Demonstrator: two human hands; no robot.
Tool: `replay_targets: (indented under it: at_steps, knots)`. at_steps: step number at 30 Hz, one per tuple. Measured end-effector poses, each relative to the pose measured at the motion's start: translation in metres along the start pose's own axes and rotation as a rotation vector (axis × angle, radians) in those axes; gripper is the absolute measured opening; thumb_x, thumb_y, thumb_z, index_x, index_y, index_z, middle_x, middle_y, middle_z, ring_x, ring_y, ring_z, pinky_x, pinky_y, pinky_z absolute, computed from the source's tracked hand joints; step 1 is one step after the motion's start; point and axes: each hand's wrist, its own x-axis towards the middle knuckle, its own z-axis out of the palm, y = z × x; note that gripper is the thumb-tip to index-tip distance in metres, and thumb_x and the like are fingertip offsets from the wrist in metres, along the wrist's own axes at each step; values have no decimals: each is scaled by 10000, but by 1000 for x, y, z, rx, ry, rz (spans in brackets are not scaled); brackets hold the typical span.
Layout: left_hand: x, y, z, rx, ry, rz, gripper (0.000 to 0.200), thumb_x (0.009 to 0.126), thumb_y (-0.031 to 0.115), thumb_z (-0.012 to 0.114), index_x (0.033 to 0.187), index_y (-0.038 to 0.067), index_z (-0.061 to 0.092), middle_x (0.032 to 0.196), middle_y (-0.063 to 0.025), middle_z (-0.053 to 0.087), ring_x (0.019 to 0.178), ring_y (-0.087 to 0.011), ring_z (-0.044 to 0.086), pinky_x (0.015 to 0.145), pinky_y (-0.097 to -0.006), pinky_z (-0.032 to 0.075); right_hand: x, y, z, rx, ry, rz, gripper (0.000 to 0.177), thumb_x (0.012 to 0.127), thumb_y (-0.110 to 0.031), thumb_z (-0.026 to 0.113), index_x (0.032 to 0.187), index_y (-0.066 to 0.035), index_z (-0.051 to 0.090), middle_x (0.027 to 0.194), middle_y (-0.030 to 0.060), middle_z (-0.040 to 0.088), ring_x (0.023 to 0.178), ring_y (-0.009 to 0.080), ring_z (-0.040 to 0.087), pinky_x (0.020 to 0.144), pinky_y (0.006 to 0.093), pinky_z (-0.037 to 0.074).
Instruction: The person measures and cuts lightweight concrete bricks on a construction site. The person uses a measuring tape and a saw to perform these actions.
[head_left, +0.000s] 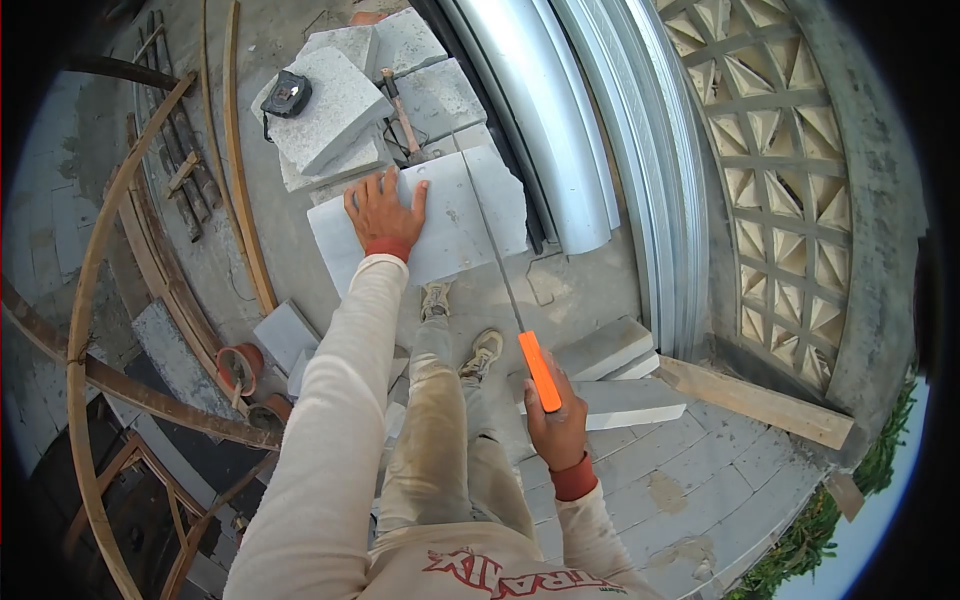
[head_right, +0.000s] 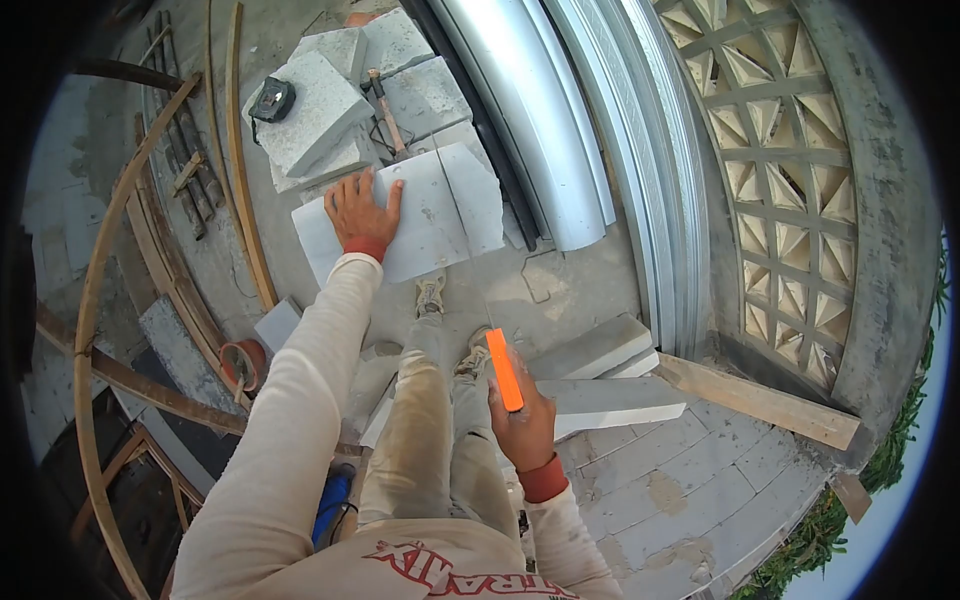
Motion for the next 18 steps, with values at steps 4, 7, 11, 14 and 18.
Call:
replay_targets:
  at_steps: [4,7,11,14,18]
  knots:
    - [-3,-5,0,-5,-1,28,573,919,553,663,1252,88,697,1214,-102,635,1236,-284,532,1167,-483,252,-79,1,-42,-67,-80,54,463,958,-102,674,1384,51,574,1321,264,663,1181,383,690,939,407,576]
    - [6,-6,2,-28,3,28,568,919,543,666,1252,84,696,1221,-107,637,1238,-286,528,1167,-486,250,-51,27,-9,-59,-27,-21,455,959,-102,668,1380,47,579,1327,262,660,1186,380,687,947,401,571]
    - [6,-4,2,-14,-13,14,576,928,553,652,1261,86,696,1231,-109,641,1247,-279,526,1172,-481,244,45,57,61,100,77,-92,472,958,-109,676,1401,20,574,1349,245,650,1182,366,686,946,383,567]
    - [-9,0,2,10,-26,6,594,931,576,635,1265,89,702,1224,-109,645,1249,-270,527,1178,-477,241,35,66,53,105,40,-65,477,959,-104,675,1409,15,570,1357,245,645,1191,370,680,951,380,565]
    - [3,0,1,21,-15,84,581,941,571,627,1255,88,699,1220,-99,644,1244,-275,529,1168,-476,259,4,56,42,111,29,-53,486,959,-88,671,1414,38,557,1378,240,639,1227,375,665,983,385,544]
